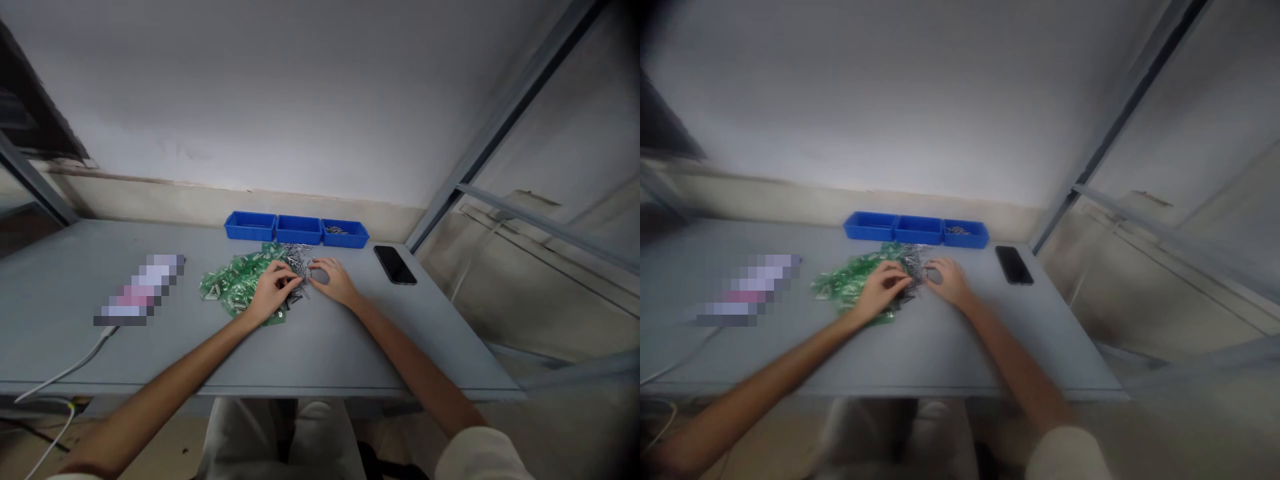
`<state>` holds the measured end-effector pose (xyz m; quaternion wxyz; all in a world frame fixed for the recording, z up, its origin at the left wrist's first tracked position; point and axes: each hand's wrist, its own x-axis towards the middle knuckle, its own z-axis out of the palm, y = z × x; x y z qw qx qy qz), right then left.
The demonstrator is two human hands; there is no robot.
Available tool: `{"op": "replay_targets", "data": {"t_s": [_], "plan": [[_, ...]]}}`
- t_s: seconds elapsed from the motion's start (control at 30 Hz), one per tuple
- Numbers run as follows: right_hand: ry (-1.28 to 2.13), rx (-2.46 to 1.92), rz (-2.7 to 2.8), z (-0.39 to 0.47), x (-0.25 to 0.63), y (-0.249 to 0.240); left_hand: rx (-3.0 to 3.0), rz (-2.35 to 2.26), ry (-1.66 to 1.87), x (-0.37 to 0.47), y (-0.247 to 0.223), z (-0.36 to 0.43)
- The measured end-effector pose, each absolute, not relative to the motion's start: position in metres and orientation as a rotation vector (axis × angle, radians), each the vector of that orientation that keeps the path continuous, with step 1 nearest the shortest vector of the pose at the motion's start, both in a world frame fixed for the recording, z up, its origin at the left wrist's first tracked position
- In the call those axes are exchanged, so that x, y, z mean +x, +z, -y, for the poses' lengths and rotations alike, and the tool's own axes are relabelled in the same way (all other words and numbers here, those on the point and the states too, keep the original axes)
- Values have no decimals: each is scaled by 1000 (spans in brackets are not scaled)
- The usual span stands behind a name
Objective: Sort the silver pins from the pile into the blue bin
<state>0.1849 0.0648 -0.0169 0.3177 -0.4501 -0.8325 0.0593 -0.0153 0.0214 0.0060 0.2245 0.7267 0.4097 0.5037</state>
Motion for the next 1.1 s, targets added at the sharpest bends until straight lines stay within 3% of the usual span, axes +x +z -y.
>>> {"op": "replay_targets", "data": {"t_s": [1.1], "plan": [[306,-1048,2110,-66,186,-23,1929,-1140,1416,-13,7,-20]]}}
